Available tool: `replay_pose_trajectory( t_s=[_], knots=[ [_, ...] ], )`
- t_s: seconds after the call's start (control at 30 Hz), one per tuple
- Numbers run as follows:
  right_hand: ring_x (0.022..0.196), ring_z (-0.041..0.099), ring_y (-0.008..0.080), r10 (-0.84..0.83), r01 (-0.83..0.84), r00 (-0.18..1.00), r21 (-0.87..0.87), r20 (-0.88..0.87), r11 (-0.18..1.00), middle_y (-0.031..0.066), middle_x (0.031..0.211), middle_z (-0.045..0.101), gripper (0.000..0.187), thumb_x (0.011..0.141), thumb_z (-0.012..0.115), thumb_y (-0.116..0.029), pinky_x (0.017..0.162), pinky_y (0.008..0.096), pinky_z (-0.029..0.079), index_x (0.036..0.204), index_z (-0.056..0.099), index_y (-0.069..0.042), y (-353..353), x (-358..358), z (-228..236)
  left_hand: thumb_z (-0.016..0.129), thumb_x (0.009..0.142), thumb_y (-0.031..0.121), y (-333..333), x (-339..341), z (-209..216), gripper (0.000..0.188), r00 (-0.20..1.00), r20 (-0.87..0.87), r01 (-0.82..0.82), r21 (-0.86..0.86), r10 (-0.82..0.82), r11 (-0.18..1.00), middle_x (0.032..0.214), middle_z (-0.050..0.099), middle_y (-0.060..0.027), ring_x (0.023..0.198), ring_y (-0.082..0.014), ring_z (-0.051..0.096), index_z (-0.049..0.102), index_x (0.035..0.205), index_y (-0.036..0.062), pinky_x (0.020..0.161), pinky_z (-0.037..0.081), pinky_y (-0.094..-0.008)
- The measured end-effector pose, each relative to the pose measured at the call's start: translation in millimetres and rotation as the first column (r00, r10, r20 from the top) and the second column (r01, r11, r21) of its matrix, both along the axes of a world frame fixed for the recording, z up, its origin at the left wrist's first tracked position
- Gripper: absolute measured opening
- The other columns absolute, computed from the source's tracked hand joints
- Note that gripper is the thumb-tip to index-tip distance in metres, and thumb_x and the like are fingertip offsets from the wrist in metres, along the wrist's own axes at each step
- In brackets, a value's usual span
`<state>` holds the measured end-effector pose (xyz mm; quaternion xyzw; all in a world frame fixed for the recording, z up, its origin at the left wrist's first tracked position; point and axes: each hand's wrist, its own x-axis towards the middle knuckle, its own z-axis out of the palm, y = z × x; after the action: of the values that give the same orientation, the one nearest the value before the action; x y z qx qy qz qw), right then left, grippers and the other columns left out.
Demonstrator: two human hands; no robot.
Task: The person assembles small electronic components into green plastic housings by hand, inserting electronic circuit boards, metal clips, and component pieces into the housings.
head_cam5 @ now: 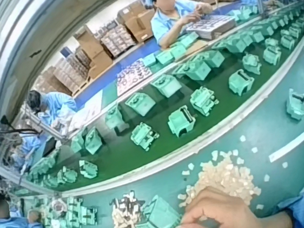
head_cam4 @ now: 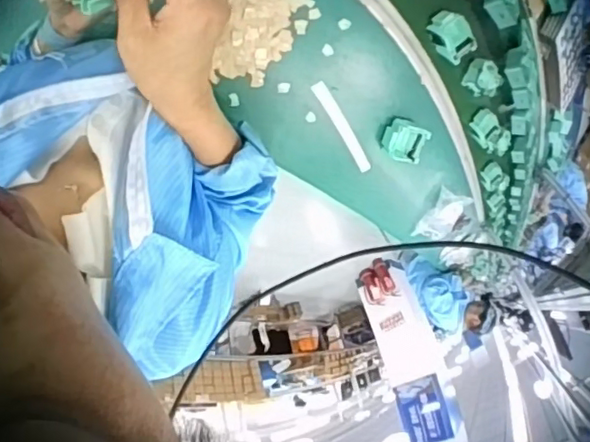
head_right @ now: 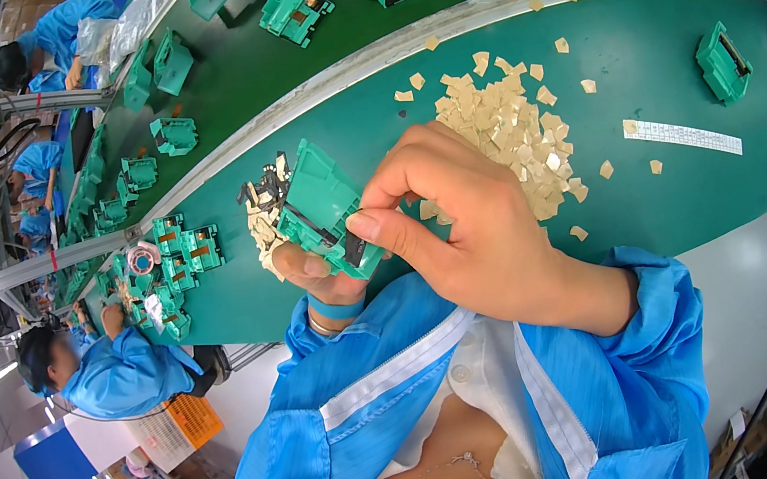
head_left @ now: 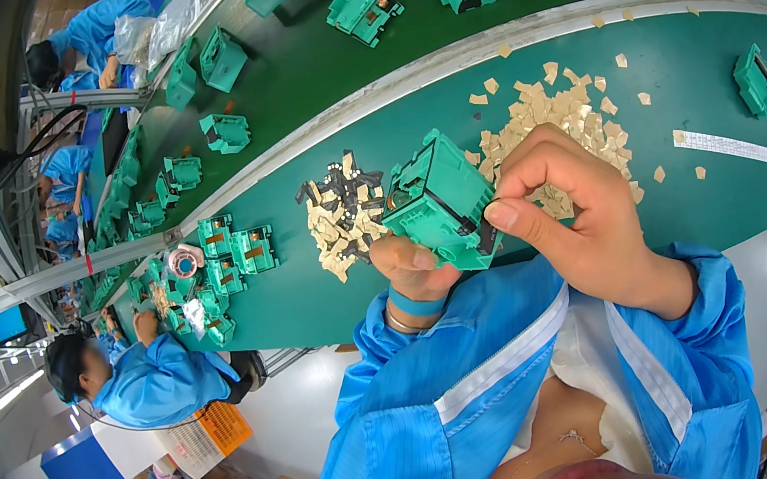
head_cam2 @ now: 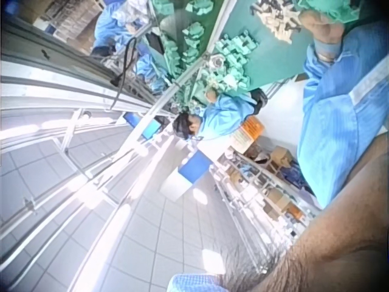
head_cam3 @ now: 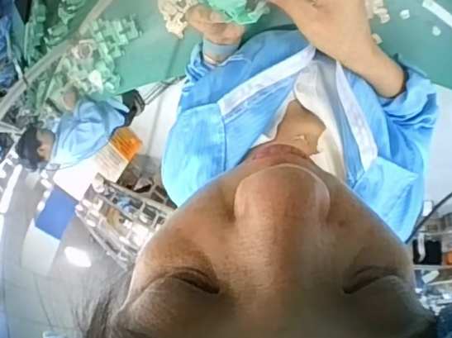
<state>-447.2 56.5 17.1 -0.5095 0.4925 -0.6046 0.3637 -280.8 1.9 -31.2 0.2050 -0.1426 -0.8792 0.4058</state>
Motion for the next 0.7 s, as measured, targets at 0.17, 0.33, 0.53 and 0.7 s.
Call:
replay_pose_trajectory(
  t_s=[0.17,0.33,0.53,0.7],
  knots=[
    [0.066,0.050,0.0194,-0.063,0.060,0.997,-0.054,-0.053,0.997,0.0064,0.072,0.056,0.013,0.074,0.070,-0.004,0.056,0.0288,0.039,0.078,0.058,-0.002,0,4,0,0.052,0.040,0.014,0,-2,1,0.064,0.998,-0.056,0.003,-0.017,-0.004,1.000,0.091,0.063,-0.0160,0.078,-0.0291,0.061,0.056,0.101,-0.0045,0.073,0.053,-0.0361],
    [0.065,0.050,0.0199,-0.090,0.084,0.993,-0.074,-0.077,0.994,0.0066,0.071,0.056,0.014,0.073,0.071,-0.003,0.055,0.0294,0.039,0.077,0.057,-0.003,1,6,0,0.053,0.041,0.014,2,1,-1,0.061,0.997,-0.076,-0.005,-0.003,0.005,1.000,0.089,0.064,-0.0155,0.078,-0.0292,0.061,0.056,0.099,-0.0043,0.073,0.053,-0.0371],
    [0.064,0.050,0.0208,-0.108,0.103,0.991,-0.073,-0.081,0.992,0.0069,0.070,0.055,0.014,0.073,0.071,-0.003,0.055,0.0300,0.039,0.074,0.057,-0.003,0,7,1,0.056,0.042,0.013,1,1,-4,0.059,0.996,-0.086,0.014,-0.039,-0.018,0.999,0.090,0.064,-0.0152,0.078,-0.0287,0.062,0.057,0.098,-0.0042,0.074,0.053,-0.0379],
    [0.069,0.051,0.0130,-0.054,0.053,0.996,-0.014,-0.072,0.998,0.0053,0.083,0.056,0.027,0.074,0.071,-0.003,0.061,0.0253,0.041,0.095,0.053,-0.002,-3,1,-4,0.058,0.040,0.010,-5,2,-10,0.070,0.988,-0.150,0.030,0.008,-0.028,1.000,0.089,0.063,-0.0170,0.078,-0.0298,0.062,0.051,0.109,-0.0039,0.070,0.053,-0.0379]
  ],
)
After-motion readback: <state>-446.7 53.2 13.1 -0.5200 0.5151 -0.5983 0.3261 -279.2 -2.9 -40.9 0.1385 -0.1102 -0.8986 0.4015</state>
